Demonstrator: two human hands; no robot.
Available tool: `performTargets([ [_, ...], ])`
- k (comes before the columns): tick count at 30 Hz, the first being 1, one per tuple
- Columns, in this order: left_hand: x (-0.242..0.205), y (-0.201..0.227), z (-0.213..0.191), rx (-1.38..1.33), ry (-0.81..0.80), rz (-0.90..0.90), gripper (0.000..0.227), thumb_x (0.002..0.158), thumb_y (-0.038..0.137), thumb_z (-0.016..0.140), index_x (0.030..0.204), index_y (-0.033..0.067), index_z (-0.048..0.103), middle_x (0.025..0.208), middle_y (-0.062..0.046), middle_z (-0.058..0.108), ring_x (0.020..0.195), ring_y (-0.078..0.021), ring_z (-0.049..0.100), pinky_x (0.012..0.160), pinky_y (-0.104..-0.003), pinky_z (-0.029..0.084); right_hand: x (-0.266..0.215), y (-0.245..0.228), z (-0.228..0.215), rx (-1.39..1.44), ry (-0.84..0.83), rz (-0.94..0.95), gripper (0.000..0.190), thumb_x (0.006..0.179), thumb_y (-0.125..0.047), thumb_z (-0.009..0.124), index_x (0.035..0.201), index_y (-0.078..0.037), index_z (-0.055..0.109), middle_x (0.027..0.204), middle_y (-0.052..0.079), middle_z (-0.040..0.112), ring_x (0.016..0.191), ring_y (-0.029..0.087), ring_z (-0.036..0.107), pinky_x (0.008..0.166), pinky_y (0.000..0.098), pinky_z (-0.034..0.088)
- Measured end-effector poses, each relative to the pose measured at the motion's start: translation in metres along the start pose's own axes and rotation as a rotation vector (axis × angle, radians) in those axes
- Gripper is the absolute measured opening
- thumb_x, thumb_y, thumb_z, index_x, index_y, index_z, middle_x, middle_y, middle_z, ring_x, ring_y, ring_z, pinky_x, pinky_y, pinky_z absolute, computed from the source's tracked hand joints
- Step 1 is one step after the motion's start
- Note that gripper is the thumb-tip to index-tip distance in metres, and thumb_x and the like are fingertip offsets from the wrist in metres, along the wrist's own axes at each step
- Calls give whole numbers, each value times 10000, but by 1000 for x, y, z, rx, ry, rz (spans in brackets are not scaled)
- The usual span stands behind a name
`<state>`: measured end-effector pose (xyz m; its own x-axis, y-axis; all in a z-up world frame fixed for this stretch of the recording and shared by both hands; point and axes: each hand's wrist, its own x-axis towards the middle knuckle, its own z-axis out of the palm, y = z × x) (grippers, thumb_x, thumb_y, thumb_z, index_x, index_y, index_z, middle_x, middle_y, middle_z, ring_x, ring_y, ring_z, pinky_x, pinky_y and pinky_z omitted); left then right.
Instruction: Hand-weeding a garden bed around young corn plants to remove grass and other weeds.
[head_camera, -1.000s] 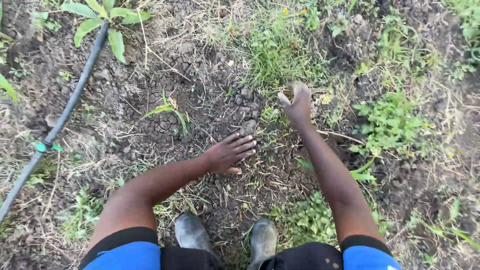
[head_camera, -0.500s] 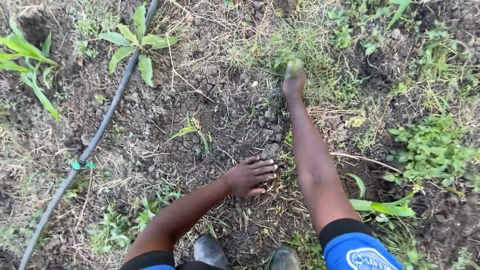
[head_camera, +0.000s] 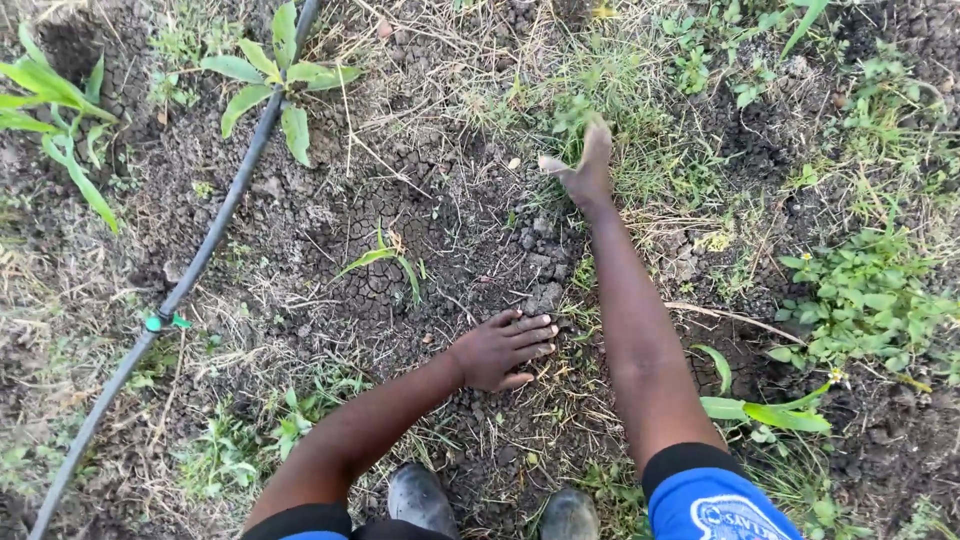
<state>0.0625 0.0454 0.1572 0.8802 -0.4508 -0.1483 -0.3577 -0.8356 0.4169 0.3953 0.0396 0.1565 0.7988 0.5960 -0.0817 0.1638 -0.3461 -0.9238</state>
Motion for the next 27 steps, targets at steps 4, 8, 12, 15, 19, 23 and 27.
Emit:
performTargets([
  [4,2,1,-2,-44,-43,-10,668,1136,606,290,1672,236,443,1786,-36,409,1709,-202,199,1353,-506,181,15,11,22,75,188,35,496,1166,-220,660,1565,29,503,1460,294,587,1442,432,556,1279,639,399],
  [8,2,-7,16,-13,90,39,635,1123,607,364,1617,236,511,1742,-33,477,1690,-186,270,1332,-481,212,63,76,22,620,530,219,498,1198,-484,492,1505,-101,574,1160,89,736,1153,188,690,1235,529,396],
  [12,-1,-6,11,-105,95,39,616,1127,568,341,1584,214,554,1699,-60,532,1669,-204,311,1326,-501,220,64,69,19,563,586,343,497,1227,-374,486,1624,-76,476,1521,194,621,1500,310,566,1339,535,334],
  [15,-1,-11,27,-36,337,83,545,1102,571,461,1469,214,648,1639,-35,592,1638,-196,386,1285,-475,282,46,2,25,533,635,501,562,1197,-453,453,1557,-22,424,1432,225,615,1403,314,649,1273,490,462],
  [19,-6,-7,19,-76,308,69,556,1099,565,449,1494,218,631,1629,-44,598,1632,-207,391,1299,-491,284,0,15,13,561,682,360,334,1189,-306,446,1228,7,558,832,-22,543,583,64,521,472,215,435],
  [23,-5,-12,33,-35,355,84,551,1093,566,482,1511,230,612,1641,-29,585,1629,-201,403,1293,-489,303,10,78,4,622,625,261,309,1214,-204,412,1290,8,623,807,-45,587,510,19,483,395,156,391],
  [27,-2,-11,35,-45,412,102,539,1080,561,518,1481,221,634,1590,-43,631,1604,-209,447,1271,-499,334,-87,-40,14,779,707,238,190,1150,-289,596,1127,-106,639,783,-49,646,520,38,565,393,195,443],
])
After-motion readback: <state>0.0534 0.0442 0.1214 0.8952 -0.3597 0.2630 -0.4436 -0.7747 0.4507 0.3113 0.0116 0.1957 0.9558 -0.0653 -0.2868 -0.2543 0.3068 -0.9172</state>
